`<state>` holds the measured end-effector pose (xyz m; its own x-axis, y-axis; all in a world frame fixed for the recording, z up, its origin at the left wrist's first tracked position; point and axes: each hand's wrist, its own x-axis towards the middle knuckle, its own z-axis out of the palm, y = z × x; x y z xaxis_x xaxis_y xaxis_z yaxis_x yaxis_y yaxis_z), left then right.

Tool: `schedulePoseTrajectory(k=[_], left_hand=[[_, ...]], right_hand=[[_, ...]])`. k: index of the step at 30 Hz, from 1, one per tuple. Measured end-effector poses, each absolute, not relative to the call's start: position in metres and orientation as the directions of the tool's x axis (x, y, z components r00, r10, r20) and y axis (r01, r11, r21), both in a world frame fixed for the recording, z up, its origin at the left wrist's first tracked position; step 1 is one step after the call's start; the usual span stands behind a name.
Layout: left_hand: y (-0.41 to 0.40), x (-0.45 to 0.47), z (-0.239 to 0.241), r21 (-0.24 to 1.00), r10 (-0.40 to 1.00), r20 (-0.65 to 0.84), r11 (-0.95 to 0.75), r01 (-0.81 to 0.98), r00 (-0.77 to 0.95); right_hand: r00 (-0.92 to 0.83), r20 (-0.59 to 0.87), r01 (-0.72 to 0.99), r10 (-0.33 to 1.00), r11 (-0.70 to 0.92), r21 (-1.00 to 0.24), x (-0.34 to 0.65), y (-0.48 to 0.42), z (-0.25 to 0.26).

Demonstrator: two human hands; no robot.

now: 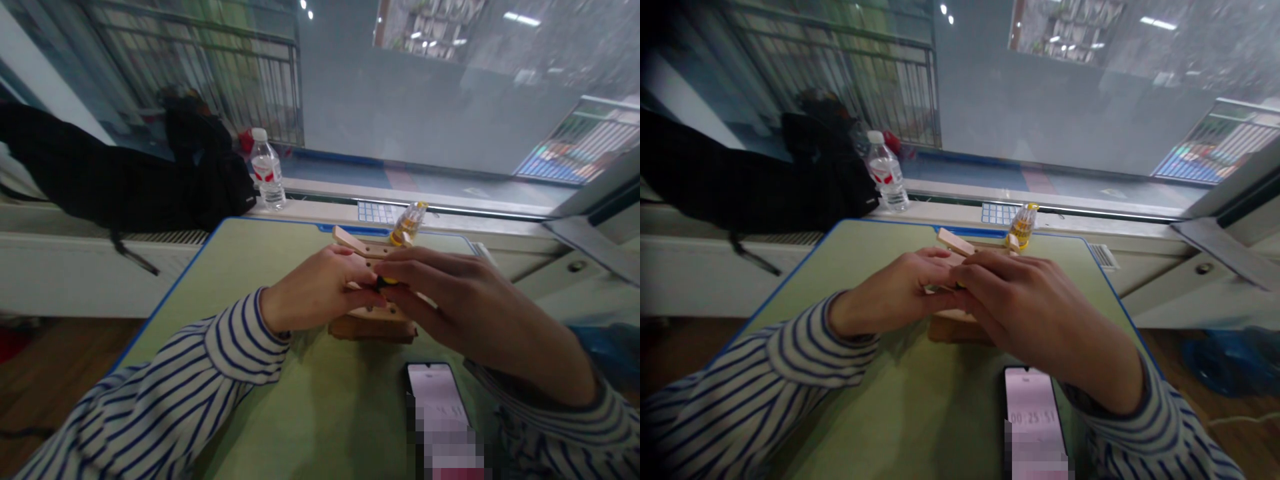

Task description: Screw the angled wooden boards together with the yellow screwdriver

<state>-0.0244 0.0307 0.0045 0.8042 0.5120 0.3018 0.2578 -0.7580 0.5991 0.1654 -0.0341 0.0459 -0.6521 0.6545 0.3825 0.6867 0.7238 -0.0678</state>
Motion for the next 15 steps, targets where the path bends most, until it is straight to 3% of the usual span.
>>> schedulePoseTrajectory(k=[15], left_hand=[[0.0335,-0.0249,0.0050,0.592,0.419,0.318,-0.788,0.167,0.851]], right_hand=[[-0.660,0.360,0.708,0.659,0.706,0.004,0.1616,-0.0360,0.0471]])
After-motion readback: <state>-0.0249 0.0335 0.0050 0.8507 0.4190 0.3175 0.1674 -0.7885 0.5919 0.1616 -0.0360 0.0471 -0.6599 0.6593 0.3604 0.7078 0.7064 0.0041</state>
